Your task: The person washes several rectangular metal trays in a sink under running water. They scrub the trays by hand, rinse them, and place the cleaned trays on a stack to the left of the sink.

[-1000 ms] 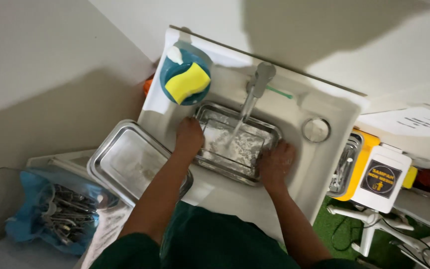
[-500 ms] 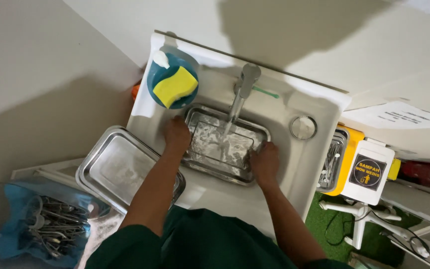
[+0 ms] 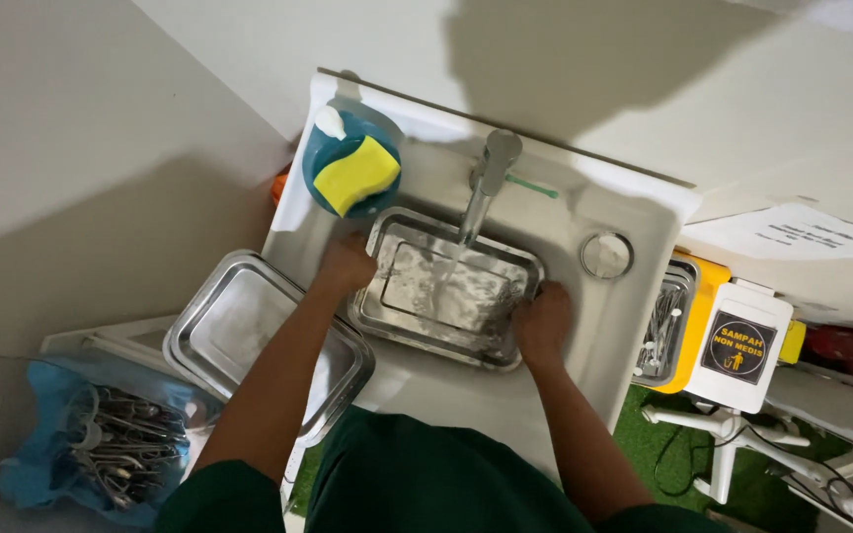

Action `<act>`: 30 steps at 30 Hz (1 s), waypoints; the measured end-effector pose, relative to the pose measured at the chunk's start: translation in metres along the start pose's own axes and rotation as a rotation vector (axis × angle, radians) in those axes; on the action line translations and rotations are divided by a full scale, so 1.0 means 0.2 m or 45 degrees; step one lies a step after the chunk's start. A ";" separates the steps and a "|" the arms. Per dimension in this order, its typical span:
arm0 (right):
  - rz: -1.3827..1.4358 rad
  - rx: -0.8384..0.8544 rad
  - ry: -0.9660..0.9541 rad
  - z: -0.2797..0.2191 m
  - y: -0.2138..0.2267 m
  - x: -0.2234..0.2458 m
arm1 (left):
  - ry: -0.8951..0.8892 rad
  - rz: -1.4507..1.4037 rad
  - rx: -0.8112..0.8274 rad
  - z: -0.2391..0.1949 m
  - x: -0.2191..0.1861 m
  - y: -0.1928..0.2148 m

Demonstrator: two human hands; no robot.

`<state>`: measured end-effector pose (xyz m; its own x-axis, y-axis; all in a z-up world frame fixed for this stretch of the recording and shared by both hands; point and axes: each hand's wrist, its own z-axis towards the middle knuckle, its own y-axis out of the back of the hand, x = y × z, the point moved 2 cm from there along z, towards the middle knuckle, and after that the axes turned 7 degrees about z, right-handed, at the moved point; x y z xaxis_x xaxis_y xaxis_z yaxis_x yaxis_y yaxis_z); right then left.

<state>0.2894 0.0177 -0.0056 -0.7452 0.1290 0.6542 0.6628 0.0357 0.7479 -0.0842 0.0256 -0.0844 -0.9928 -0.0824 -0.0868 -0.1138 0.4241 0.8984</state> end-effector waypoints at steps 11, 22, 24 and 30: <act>0.060 0.071 -0.284 0.04 0.00 -0.05 | 0.332 -0.775 0.208 -0.11 -0.03 0.27; 0.432 0.122 -0.549 -0.04 0.31 0.10 | 0.194 -0.535 -0.022 0.07 -0.01 -0.04; 0.562 0.088 -0.543 -0.05 0.32 0.00 | 0.073 -0.408 -0.008 0.15 -0.04 -0.17; 0.885 0.029 -0.330 -0.07 0.59 0.18 | 0.011 -0.246 0.348 0.10 -0.33 -0.10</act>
<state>0.3402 0.0135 0.1073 -0.1142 0.3589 0.9264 0.9788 -0.1187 0.1667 -0.0170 0.0411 -0.1044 -0.9516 -0.1922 -0.2396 -0.3070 0.6257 0.7171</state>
